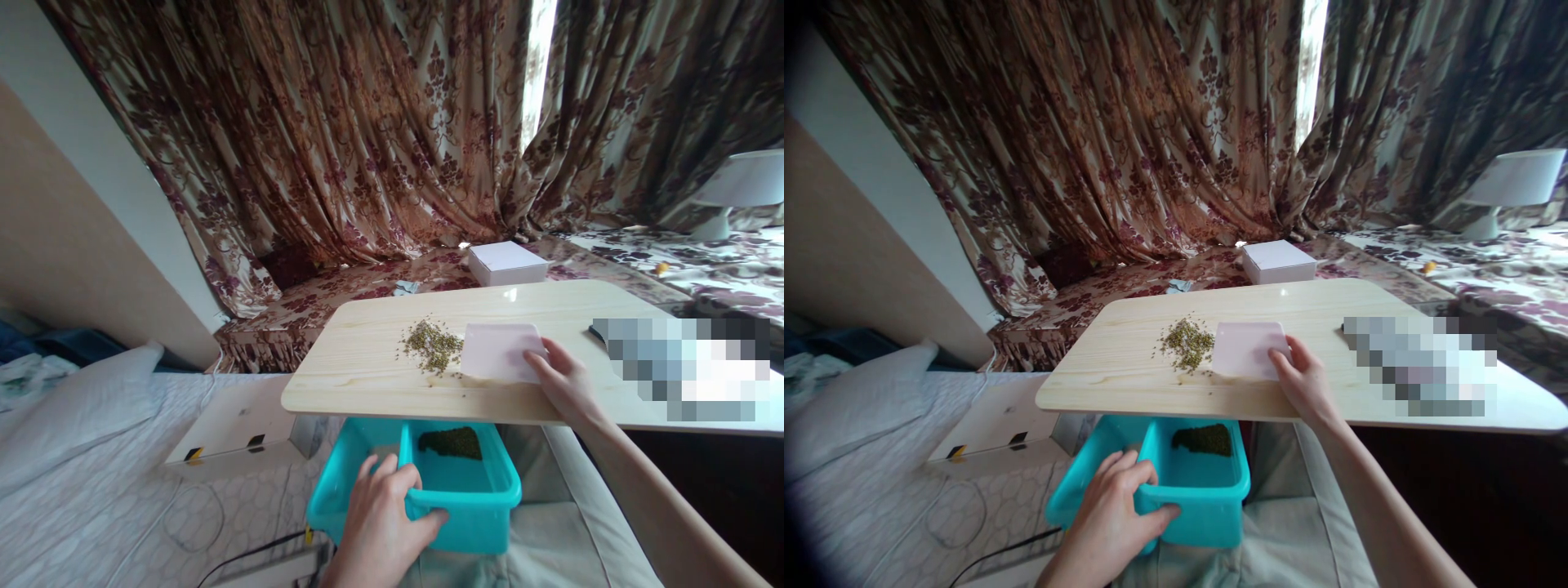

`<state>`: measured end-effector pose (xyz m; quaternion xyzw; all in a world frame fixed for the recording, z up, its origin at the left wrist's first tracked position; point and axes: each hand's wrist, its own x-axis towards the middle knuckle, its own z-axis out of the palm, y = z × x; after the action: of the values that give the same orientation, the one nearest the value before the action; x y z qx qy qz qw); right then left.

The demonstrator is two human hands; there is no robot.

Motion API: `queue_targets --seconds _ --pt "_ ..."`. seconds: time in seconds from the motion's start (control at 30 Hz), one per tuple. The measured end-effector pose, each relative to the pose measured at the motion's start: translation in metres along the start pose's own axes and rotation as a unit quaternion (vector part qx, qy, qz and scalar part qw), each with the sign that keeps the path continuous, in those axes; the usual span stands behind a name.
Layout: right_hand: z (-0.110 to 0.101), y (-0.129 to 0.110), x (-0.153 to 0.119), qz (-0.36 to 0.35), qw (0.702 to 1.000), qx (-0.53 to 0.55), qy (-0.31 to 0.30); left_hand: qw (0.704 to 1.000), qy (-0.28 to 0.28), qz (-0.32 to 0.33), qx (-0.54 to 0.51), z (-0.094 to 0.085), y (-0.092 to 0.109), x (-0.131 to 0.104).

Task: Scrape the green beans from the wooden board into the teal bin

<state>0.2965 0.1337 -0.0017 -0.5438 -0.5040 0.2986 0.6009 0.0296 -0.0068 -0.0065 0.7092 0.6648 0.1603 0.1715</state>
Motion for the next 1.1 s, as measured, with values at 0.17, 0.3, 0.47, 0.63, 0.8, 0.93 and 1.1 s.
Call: queue_targets --seconds 0.17,0.3,0.47,0.63,0.8,0.93,1.1 --pt "-0.0014 0.0 -0.0017 0.003 1.0 0.01 -0.008 1.0 -0.008 -0.004 -0.001 0.0001 0.0001 0.001" --pt "-0.0024 0.0012 -0.0024 -0.008 1.0 0.012 -0.022 1.0 0.007 -0.001 0.008 0.0027 -0.0007 0.0015" --pt "-0.002 0.0015 -0.0016 -0.015 0.999 0.024 -0.03 1.0 0.007 -0.008 0.005 0.006 -0.0023 0.0025" --pt "-0.0017 0.0004 -0.0028 -0.015 0.999 0.028 -0.04 1.0 0.008 -0.008 0.005 0.0061 -0.0019 0.0028" --pt "-0.0017 0.0028 -0.0013 -0.04 0.998 0.03 -0.031 1.0 0.006 -0.007 0.005 0.0053 -0.0013 0.0023" --pt "-0.0016 0.0038 -0.0013 -0.041 0.999 0.021 -0.026 1.0 0.001 -0.014 0.005 0.0057 -0.0016 0.0022" --pt "-0.001 0.0008 -0.0024 -0.015 1.0 -0.002 -0.027 1.0 0.008 -0.019 0.003 0.0081 -0.0039 0.0026"
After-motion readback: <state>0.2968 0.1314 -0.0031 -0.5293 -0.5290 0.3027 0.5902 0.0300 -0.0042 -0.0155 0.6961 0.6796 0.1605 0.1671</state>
